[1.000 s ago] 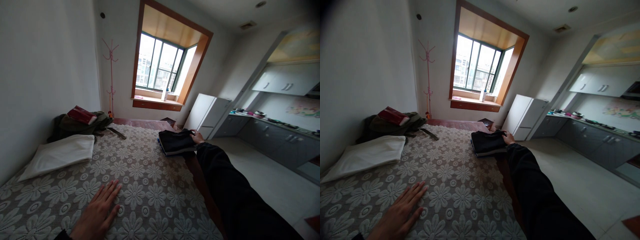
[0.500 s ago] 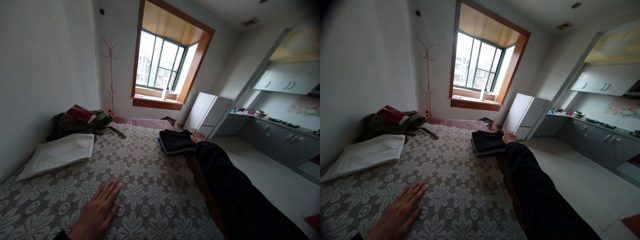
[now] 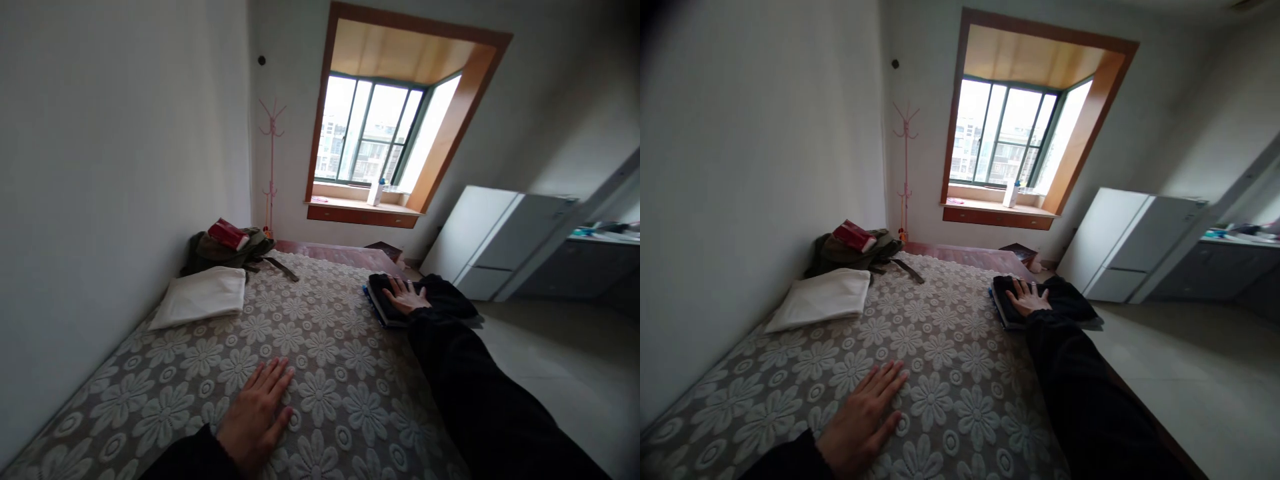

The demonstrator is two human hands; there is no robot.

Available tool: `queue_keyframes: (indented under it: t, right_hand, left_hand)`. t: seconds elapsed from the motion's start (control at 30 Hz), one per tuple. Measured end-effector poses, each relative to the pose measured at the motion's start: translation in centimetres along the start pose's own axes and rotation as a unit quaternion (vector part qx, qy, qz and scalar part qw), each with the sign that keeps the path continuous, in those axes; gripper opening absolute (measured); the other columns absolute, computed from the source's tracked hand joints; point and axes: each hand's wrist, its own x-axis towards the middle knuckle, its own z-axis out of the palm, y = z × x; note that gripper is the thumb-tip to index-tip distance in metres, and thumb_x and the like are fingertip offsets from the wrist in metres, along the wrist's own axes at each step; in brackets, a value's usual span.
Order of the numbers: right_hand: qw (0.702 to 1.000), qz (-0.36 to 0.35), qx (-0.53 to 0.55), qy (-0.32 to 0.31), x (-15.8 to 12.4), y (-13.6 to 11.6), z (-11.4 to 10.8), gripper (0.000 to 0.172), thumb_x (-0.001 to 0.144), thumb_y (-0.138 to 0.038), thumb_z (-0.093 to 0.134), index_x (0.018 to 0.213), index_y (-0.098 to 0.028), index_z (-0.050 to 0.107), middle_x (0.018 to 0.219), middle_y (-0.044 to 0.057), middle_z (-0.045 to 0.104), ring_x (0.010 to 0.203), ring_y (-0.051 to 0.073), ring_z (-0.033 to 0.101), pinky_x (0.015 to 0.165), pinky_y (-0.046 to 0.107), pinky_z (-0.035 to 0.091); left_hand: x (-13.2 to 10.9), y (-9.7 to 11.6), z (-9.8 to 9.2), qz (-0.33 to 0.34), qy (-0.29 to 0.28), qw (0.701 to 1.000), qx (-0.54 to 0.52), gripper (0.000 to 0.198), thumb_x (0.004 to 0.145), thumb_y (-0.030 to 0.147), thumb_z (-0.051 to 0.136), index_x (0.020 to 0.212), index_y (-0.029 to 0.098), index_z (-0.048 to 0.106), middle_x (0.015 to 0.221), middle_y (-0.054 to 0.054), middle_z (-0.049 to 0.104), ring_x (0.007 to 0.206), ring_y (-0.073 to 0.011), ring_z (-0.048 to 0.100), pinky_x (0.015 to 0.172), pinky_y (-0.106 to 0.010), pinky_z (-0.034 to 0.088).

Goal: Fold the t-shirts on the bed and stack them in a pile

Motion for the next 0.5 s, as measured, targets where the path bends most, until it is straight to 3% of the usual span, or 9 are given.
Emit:
queue_keyframes:
  t: [0.13, 0.23, 0.27, 0.33, 0.43, 0.5]
  right_hand:
    - [1.000, 0.013, -0.003, 0.025, 0.0, -1.5, -2.3, 0.062, 0.097, -0.047, 0.059, 0.153, -0.021, 0.064, 0.170, 0.020, 0.047, 0.162, 0.052, 0.030, 0.128, 0.084, 0.007]
    - [0.999, -0.011, 0.001, 0.049, -0.3, -6.7, -4.8, 0.039, 0.087, -0.034, 0.075, 0.123, -0.020, 0.079, 0.152, 0.026, 0.063, 0.156, 0.058, 0.036, 0.126, 0.085, 0.005]
    - [0.998, -0.039, 0.009, 0.047, -0.6, -9.5, -5.1, 0.033, 0.085, -0.031, 0.078, 0.116, -0.020, 0.080, 0.147, 0.026, 0.066, 0.155, 0.057, 0.039, 0.127, 0.083, 0.009]
    - [0.992, -0.115, 0.040, 0.020, -1.6, -16.4, -4.6, 0.027, 0.085, -0.028, 0.079, 0.111, -0.021, 0.079, 0.140, 0.023, 0.071, 0.148, 0.052, 0.050, 0.127, 0.072, 0.028]
    - [0.966, -0.229, 0.106, -0.051, -4.3, -28.6, -0.8, 0.033, 0.093, -0.036, 0.075, 0.124, -0.024, 0.076, 0.124, 0.012, 0.078, 0.118, 0.034, 0.073, 0.109, 0.046, 0.053]
    - [0.947, -0.275, 0.138, -0.098, -6.7, -35.9, 2.4, 0.049, 0.089, -0.043, 0.082, 0.132, -0.024, 0.072, 0.108, 0.006, 0.081, 0.104, 0.029, 0.076, 0.097, 0.038, 0.056]
  left_hand:
    - [0.1, 0.5, -0.7, -0.021, -0.029, 0.998, -0.047, 0.069, 0.106, 0.040, 0.058, 0.170, 0.024, 0.040, 0.178, -0.007, 0.032, 0.167, -0.0302, 0.029, 0.141, -0.057, 0.026]
    - [0.1, 0.4, -0.7, -0.030, -0.040, 0.995, -0.090, 0.072, 0.104, 0.040, 0.059, 0.171, 0.024, 0.039, 0.180, -0.006, 0.029, 0.169, -0.0294, 0.024, 0.143, -0.055, 0.019]
    - [0.1, 0.3, -0.6, -0.030, -0.038, 0.993, -0.103, 0.072, 0.103, 0.040, 0.059, 0.171, 0.025, 0.040, 0.180, -0.005, 0.028, 0.170, -0.0290, 0.023, 0.143, -0.054, 0.017]
    - [0.1, 0.2, -0.4, -0.029, -0.036, 0.991, -0.126, 0.071, 0.103, 0.042, 0.059, 0.170, 0.026, 0.041, 0.181, -0.004, 0.028, 0.170, -0.0290, 0.022, 0.144, -0.054, 0.014]
    - [0.1, -0.1, -0.2, -0.030, -0.039, 0.988, -0.143, 0.071, 0.102, 0.042, 0.058, 0.169, 0.023, 0.044, 0.181, -0.007, 0.027, 0.170, -0.0317, 0.021, 0.143, -0.058, 0.013]
    - [0.1, -0.2, -0.3, -0.018, -0.029, 0.988, -0.149, 0.072, 0.101, 0.040, 0.058, 0.170, 0.023, 0.042, 0.181, -0.009, 0.029, 0.169, -0.0337, 0.023, 0.142, -0.061, 0.013]
